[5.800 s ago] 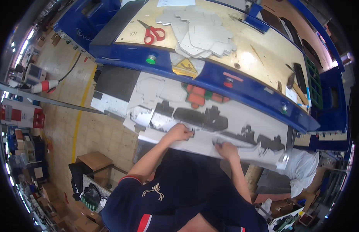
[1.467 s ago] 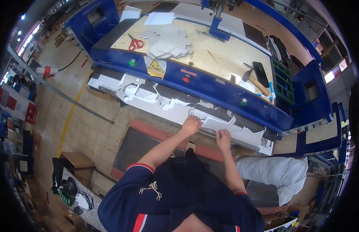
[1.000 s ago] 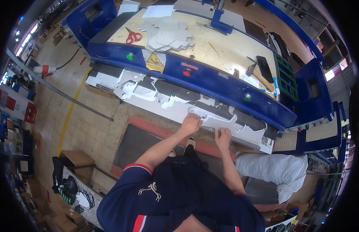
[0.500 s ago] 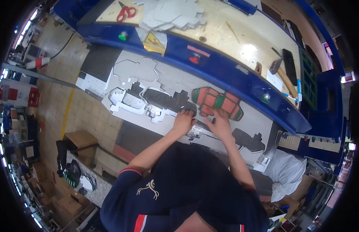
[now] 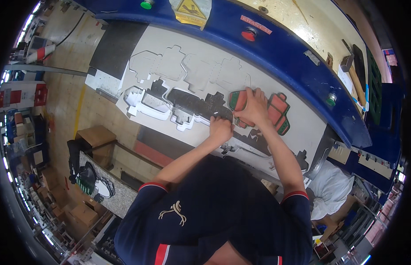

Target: Cutting shoe material components using a hydraulic press machine and metal dies.

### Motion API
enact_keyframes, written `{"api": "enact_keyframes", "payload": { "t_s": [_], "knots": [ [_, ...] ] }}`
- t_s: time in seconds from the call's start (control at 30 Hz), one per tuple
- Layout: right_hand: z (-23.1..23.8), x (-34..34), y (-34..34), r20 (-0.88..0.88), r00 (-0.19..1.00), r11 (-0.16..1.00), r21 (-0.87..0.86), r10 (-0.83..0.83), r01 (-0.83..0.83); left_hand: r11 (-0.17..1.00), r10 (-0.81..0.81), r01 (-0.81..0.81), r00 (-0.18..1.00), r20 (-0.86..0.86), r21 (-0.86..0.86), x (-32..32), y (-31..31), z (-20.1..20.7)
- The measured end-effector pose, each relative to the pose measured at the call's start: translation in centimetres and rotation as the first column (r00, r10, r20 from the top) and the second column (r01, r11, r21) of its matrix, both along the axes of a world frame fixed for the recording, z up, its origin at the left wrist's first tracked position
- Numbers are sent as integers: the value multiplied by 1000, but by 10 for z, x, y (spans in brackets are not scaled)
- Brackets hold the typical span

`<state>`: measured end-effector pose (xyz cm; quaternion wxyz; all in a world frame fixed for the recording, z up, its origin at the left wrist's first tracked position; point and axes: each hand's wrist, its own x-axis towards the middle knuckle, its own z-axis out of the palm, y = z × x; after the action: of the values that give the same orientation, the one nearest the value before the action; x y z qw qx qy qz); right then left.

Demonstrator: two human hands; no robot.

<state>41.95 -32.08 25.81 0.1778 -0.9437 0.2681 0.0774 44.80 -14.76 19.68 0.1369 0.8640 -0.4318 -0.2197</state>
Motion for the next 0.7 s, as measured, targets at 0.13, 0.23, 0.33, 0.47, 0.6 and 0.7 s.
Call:
{"api": "enact_keyframes", "payload": {
  "t_s": [0.13,0.23,0.33,0.47,0.6,0.7],
  "knots": [
    [31,-21,-24,130,990,980,199,-49,23,1000,18,-18,999,-27,5,4,-3,-5],
    [61,-52,-48,314,948,955,292,-47,-50,1000,-18,18,1000,2,-23,13,-9,-8],
    [97,-86,-61,474,872,941,336,-125,-48,993,-95,96,995,22,-69,12,-3,-11],
    [92,-175,-51,764,457,873,283,-456,398,988,-151,148,985,-88,-41,20,-2,-10],
    [62,-278,-80,349,-311,214,894,-884,395,985,-70,90,988,139,-144,13,-3,25],
    [64,-315,-83,96,-253,62,989,-963,137,897,-34,115,981,193,-426,7,-21,46]
  ]
}}
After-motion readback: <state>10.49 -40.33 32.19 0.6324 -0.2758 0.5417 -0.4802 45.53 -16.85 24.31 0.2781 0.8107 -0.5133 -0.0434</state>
